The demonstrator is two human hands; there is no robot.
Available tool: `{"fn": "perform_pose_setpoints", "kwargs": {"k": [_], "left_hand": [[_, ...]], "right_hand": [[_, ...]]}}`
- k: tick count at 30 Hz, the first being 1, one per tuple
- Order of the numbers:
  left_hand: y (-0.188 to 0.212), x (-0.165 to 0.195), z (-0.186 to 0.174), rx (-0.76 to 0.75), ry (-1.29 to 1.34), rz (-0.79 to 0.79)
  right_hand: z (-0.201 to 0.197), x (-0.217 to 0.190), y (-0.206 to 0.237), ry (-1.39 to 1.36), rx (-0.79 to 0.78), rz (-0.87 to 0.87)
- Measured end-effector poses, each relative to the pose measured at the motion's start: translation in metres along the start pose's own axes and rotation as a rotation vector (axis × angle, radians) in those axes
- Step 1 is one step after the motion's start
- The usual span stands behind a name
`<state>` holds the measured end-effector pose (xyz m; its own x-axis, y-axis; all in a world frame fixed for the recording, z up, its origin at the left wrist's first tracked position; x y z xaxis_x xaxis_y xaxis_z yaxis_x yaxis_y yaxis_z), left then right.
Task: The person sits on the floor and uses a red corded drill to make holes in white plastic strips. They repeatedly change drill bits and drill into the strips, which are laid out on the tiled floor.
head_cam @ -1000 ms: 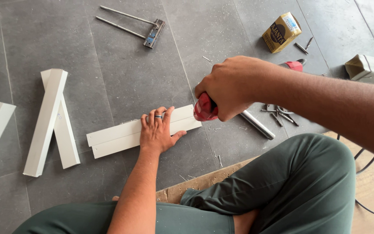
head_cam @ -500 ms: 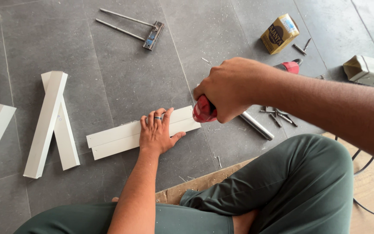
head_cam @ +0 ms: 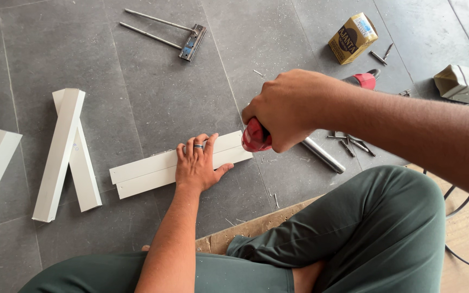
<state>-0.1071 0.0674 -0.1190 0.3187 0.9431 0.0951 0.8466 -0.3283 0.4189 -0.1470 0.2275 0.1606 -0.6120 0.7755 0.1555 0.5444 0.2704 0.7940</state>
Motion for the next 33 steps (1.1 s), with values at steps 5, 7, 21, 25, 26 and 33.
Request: {"fn": "perform_pose_setpoints", "kwargs": {"k": [5, 7, 21, 25, 26, 33], "left_hand": [[-0.0015, 0.0003, -0.0004, 0.003, -0.001, -0.006], [-0.0012, 0.0004, -0.0001, 0.001, -0.005, 0.001], [-0.0025, 0.0007, 0.0008, 0.007, 0.001, 0.002], [-0.0029, 0.0015, 0.0002, 0.023, -0.004, 0.006], [-0.0027, 0.0014, 0.0000, 0.021, 0.002, 0.007], [-0.0018, 0.0009, 0.0007, -0.008, 0.012, -0.005]], "right_hand": [[0.0003, 0.0061, 0.0006, -0.017, 0.022, 0.008], [0.0024, 0.0057, 0.0004, -0.022, 0.024, 0.002], [0.0031, 0.0082, -0.0012, -0.020, 0.013, -0.002], [0.0018, 0.0076, 0.0002, -0.031, 0.030, 0.000], [0.0018, 0.0082, 0.0011, -0.035, 0.025, 0.002], [0.0001, 0.0071, 0.0021, -0.018, 0.015, -0.002]]}}
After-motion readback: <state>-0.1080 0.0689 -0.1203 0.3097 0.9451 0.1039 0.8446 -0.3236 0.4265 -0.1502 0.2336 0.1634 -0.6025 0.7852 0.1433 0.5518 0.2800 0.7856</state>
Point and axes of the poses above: each hand's wrist, its own y-axis away from the middle knuckle, its own z-axis out of the palm, x = y × z, the point moved 3 cm from there along -y, towards the middle knuckle, and after that the axes turned 10 degrees about -x, right-handed, at the moved point
